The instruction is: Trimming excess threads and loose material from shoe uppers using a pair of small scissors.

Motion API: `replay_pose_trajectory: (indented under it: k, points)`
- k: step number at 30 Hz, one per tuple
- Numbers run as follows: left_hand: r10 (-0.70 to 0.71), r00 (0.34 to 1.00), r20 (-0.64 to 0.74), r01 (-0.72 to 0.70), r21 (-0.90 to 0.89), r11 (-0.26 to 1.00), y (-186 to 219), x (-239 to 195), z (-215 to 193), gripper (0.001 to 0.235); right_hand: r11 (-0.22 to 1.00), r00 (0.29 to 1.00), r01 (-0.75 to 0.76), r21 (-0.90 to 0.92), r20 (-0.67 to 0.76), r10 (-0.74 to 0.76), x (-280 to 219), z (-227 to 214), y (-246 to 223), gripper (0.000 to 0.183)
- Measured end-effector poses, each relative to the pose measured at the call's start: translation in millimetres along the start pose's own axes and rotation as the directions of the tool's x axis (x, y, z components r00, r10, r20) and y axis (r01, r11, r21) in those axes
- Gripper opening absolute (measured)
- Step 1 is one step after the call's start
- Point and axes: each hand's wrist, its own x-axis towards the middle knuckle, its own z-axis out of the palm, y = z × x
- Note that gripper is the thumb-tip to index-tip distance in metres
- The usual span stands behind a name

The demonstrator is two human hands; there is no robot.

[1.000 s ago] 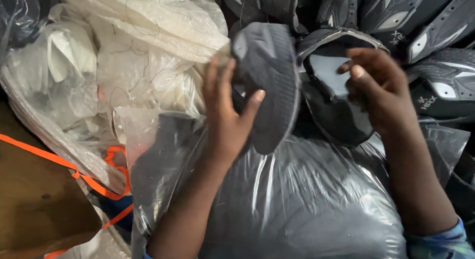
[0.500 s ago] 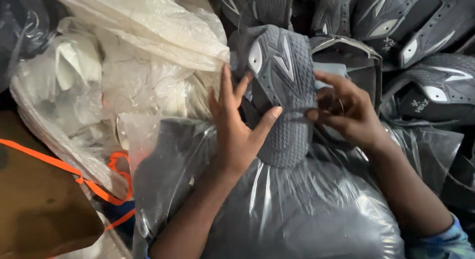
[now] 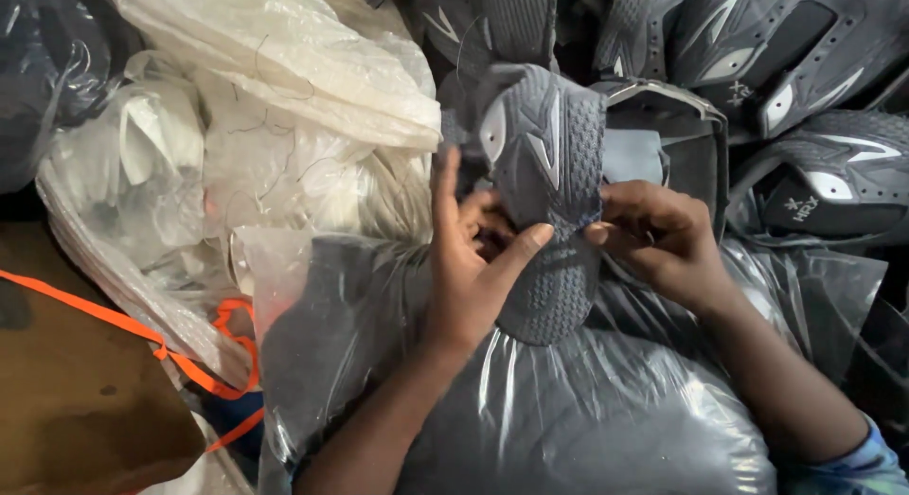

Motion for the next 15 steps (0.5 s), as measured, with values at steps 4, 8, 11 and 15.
replay_pose_trajectory:
  k: [4,8,11,15]
  points:
    - [-0.021,0.999,0.050,0.020,0.019,1.000,0,-4,4,0.100,0.991,0.997,0.073,-0.110,-0.009,-0.074,4,2,-16,0.029]
    - [0.006,0.997,0.074,-0.029,0.315,0.949,18,-8,6,0.098,0.958,0.986,0.075,-0.275,-0.124,-0.112,3,-2,-22,0.006]
    - [0.119,0.990,0.071,-0.139,0.470,0.872,26,-7,3,0.087,0.964,0.974,0.115,-0.240,-0.161,-0.157,4,-3,-24,0.013]
    - [0.387,0.907,0.169,-0.394,0.669,0.630,44,-10,-2,0.059,0.949,0.973,0.126,-0.288,-0.150,-0.174,3,3,-36,0.011]
